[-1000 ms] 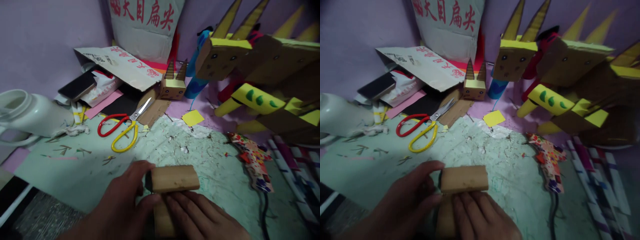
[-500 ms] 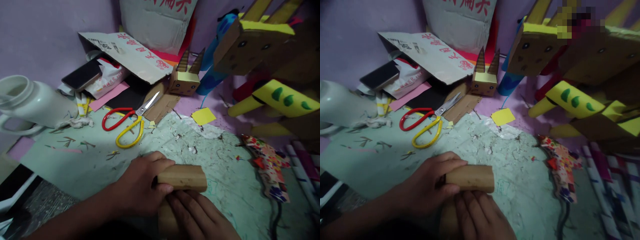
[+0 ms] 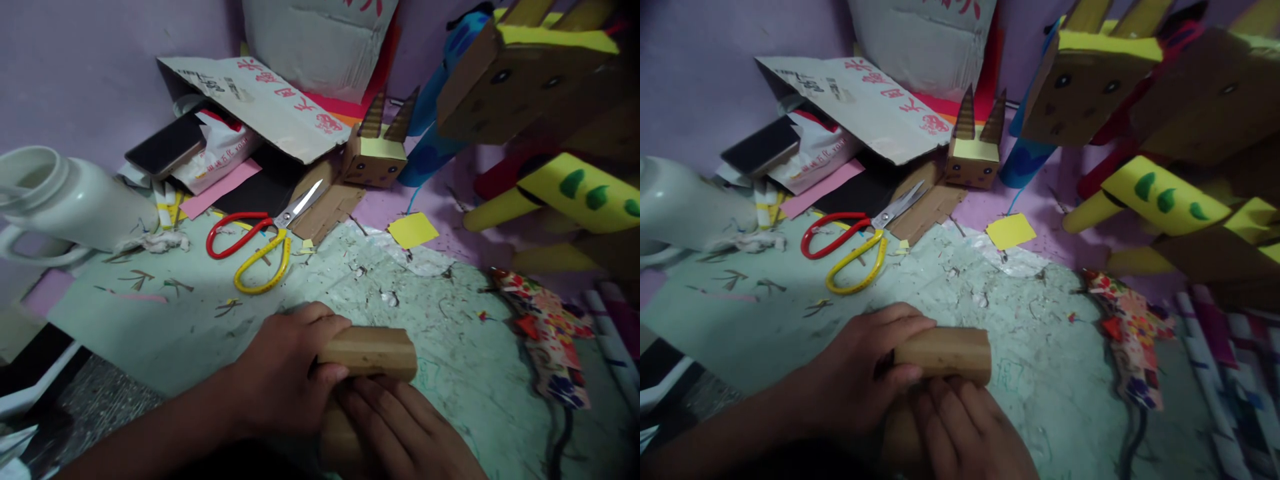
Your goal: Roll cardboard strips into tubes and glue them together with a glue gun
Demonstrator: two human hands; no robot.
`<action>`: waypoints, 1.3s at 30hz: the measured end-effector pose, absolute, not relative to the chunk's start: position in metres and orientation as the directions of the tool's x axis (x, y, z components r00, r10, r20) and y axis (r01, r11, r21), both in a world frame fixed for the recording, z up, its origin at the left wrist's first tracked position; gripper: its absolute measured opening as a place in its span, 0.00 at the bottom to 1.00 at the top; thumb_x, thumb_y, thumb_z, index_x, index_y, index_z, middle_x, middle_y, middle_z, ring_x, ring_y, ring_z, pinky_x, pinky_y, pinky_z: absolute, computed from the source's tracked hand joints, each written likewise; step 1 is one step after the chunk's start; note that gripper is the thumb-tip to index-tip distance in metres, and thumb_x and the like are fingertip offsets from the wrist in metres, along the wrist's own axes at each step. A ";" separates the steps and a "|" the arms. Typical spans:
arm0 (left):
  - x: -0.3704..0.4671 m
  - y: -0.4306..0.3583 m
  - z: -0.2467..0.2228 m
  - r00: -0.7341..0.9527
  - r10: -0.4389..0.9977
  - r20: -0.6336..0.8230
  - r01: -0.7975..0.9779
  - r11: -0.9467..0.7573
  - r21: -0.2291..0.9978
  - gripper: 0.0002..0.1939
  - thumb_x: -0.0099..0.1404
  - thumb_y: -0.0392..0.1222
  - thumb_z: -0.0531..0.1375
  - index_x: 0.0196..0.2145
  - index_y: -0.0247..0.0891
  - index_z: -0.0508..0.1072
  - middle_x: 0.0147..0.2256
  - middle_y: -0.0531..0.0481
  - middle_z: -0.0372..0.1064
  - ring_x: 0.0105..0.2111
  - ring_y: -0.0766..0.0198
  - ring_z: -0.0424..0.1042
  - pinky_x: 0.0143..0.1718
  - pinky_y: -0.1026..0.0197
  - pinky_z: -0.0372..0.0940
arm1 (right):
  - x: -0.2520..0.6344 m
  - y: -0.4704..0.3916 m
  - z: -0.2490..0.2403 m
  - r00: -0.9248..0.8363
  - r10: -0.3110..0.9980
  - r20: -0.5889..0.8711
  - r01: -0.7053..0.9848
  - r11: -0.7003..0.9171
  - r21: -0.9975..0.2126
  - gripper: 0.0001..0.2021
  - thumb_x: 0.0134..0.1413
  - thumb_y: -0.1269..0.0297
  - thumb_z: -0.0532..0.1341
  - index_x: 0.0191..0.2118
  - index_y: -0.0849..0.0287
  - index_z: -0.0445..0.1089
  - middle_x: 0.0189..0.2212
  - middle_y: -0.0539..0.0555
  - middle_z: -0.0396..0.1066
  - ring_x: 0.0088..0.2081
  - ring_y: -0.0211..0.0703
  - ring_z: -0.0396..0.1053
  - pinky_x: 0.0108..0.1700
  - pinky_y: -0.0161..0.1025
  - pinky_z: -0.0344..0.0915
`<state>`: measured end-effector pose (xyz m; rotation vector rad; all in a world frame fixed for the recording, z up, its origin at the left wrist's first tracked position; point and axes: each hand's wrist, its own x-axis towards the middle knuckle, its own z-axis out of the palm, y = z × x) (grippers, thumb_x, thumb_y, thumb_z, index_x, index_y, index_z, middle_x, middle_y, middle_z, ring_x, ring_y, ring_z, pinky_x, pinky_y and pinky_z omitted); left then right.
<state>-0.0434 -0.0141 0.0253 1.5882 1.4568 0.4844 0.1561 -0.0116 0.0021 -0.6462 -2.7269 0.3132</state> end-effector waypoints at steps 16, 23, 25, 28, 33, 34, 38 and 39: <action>-0.043 -0.014 0.027 0.254 0.926 -0.280 0.597 0.078 0.798 0.17 0.58 0.38 0.58 0.47 0.38 0.69 0.44 0.48 0.69 0.40 0.56 0.69 0.42 0.54 0.65 | 0.137 -0.012 0.013 -0.877 0.427 0.221 0.414 0.904 -0.104 0.17 0.62 0.74 0.44 0.41 0.59 0.70 0.31 0.52 0.77 0.31 0.44 0.72 0.33 0.40 0.65; -0.043 -0.015 0.024 0.248 0.934 -0.258 0.629 0.047 0.776 0.19 0.58 0.38 0.57 0.49 0.37 0.68 0.44 0.47 0.68 0.40 0.54 0.69 0.42 0.52 0.66 | 0.131 -0.007 0.015 -0.816 0.476 0.329 0.428 0.879 -0.209 0.23 0.66 0.73 0.39 0.35 0.59 0.71 0.26 0.48 0.77 0.26 0.39 0.70 0.29 0.38 0.62; -0.043 -0.014 0.025 0.260 0.928 -0.268 0.638 0.043 0.769 0.19 0.59 0.38 0.57 0.49 0.37 0.68 0.45 0.46 0.68 0.41 0.54 0.70 0.42 0.52 0.66 | 0.131 -0.006 0.017 -0.811 0.484 0.329 0.426 0.874 -0.234 0.22 0.65 0.73 0.40 0.35 0.59 0.71 0.25 0.48 0.76 0.25 0.39 0.70 0.28 0.38 0.63; -0.044 -0.013 0.028 0.271 0.921 -0.279 0.641 0.043 0.766 0.20 0.59 0.38 0.56 0.50 0.35 0.67 0.46 0.44 0.68 0.42 0.53 0.70 0.43 0.51 0.66 | 0.130 -0.005 0.018 -0.807 0.490 0.328 0.426 0.869 -0.251 0.20 0.63 0.74 0.42 0.34 0.59 0.71 0.25 0.49 0.76 0.24 0.39 0.70 0.27 0.38 0.63; -0.044 -0.012 0.029 0.281 0.920 -0.272 0.637 0.033 0.770 0.19 0.59 0.38 0.56 0.49 0.36 0.68 0.46 0.44 0.68 0.42 0.53 0.70 0.43 0.52 0.67 | 0.129 -0.005 0.019 -0.814 0.488 0.314 0.413 0.867 -0.278 0.17 0.57 0.77 0.46 0.35 0.60 0.71 0.25 0.50 0.76 0.25 0.40 0.70 0.24 0.37 0.62; -0.044 -0.012 0.029 0.280 0.921 -0.271 0.638 0.032 0.769 0.18 0.59 0.38 0.56 0.49 0.36 0.68 0.46 0.44 0.69 0.41 0.53 0.70 0.43 0.52 0.67 | 0.129 -0.005 0.018 -0.815 0.489 0.311 0.410 0.866 -0.286 0.17 0.56 0.78 0.46 0.36 0.60 0.71 0.25 0.50 0.76 0.25 0.40 0.70 0.24 0.37 0.62; -0.044 -0.013 0.027 0.281 0.926 -0.253 0.644 0.013 0.765 0.18 0.59 0.37 0.56 0.48 0.35 0.68 0.44 0.44 0.69 0.41 0.53 0.70 0.42 0.51 0.68 | 0.128 -0.005 0.017 -0.818 0.491 0.300 0.409 0.862 -0.298 0.18 0.58 0.77 0.45 0.36 0.61 0.73 0.25 0.50 0.76 0.24 0.40 0.69 0.23 0.38 0.63; -0.044 -0.013 0.026 0.283 0.926 -0.249 0.646 0.008 0.763 0.19 0.58 0.37 0.56 0.48 0.35 0.68 0.44 0.44 0.69 0.41 0.53 0.70 0.42 0.51 0.68 | 0.128 -0.005 0.017 -0.817 0.492 0.299 0.409 0.862 -0.301 0.19 0.59 0.76 0.45 0.36 0.61 0.74 0.25 0.50 0.76 0.24 0.40 0.70 0.23 0.38 0.63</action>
